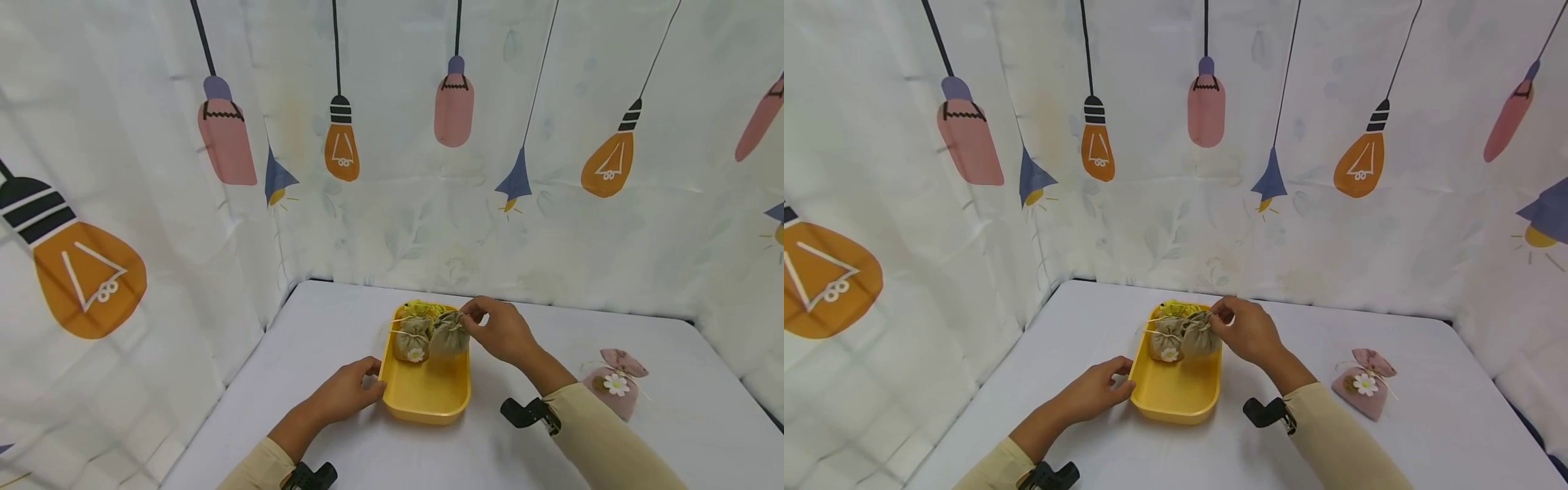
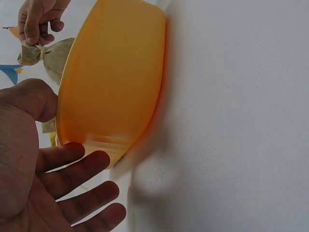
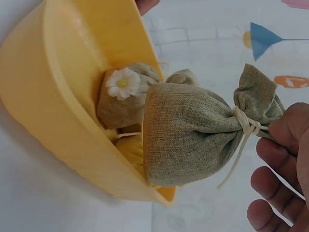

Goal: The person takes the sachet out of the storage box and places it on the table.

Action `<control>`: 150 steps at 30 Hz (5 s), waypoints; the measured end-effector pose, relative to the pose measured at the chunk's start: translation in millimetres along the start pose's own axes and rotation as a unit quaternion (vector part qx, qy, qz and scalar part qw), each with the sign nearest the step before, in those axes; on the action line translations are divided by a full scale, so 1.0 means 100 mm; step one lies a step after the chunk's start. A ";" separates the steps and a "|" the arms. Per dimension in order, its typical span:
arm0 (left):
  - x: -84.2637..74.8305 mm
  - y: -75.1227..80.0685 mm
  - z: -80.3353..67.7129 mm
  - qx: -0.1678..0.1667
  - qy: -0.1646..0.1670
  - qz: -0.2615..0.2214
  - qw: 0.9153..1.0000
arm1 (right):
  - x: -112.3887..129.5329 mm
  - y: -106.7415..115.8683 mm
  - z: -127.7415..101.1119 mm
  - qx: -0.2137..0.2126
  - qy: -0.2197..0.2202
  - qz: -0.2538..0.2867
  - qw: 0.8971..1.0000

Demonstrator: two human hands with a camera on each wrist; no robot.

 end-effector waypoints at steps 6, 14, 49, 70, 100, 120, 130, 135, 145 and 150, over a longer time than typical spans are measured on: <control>-0.01 0.01 0.00 0.001 0.002 0.000 1.000 | -0.01 0.14 0.00 -0.023 0.006 0.011 1.000; 0.02 0.00 0.01 0.000 0.002 0.001 1.000 | -0.08 0.33 -0.05 -0.048 0.006 0.012 0.999; -0.02 0.01 0.00 -0.003 0.005 0.003 1.000 | -0.67 0.83 -0.24 -0.086 -0.056 0.001 0.995; 0.03 -0.01 0.04 -0.002 0.015 0.009 1.000 | -0.93 1.00 -0.39 -0.101 -0.074 -0.010 0.992; 0.03 0.00 0.03 0.000 0.008 0.004 1.000 | -1.26 1.12 -0.59 -0.090 -0.115 -0.035 0.989; 0.05 -0.01 0.03 0.002 0.008 -0.003 1.000 | -1.41 1.13 -0.64 -0.090 -0.130 -0.038 0.987; 0.05 -0.02 0.03 0.002 0.004 -0.010 1.000 | -1.35 1.07 -0.61 -0.074 -0.126 -0.024 0.989; 0.06 -0.03 0.02 0.005 0.008 -0.012 1.000 | -1.22 0.96 -0.56 -0.042 -0.105 -0.016 0.993; 0.06 -0.03 0.02 0.007 0.017 -0.005 1.000 | -1.01 0.70 -0.44 -0.005 -0.083 0.021 0.996; 0.05 -0.03 0.03 0.004 0.016 -0.003 1.000 | -0.89 0.59 -0.38 0.003 -0.053 0.027 0.998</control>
Point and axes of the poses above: each hand's wrist, its own z-axis towards the middle knuckle, its own y-axis out of the back of the hand, x = y × z, the point moved 9 cm from there along z, towards the middle knuckle, and after that the axes turned 4 degrees about -x, right-handed, at the moved point
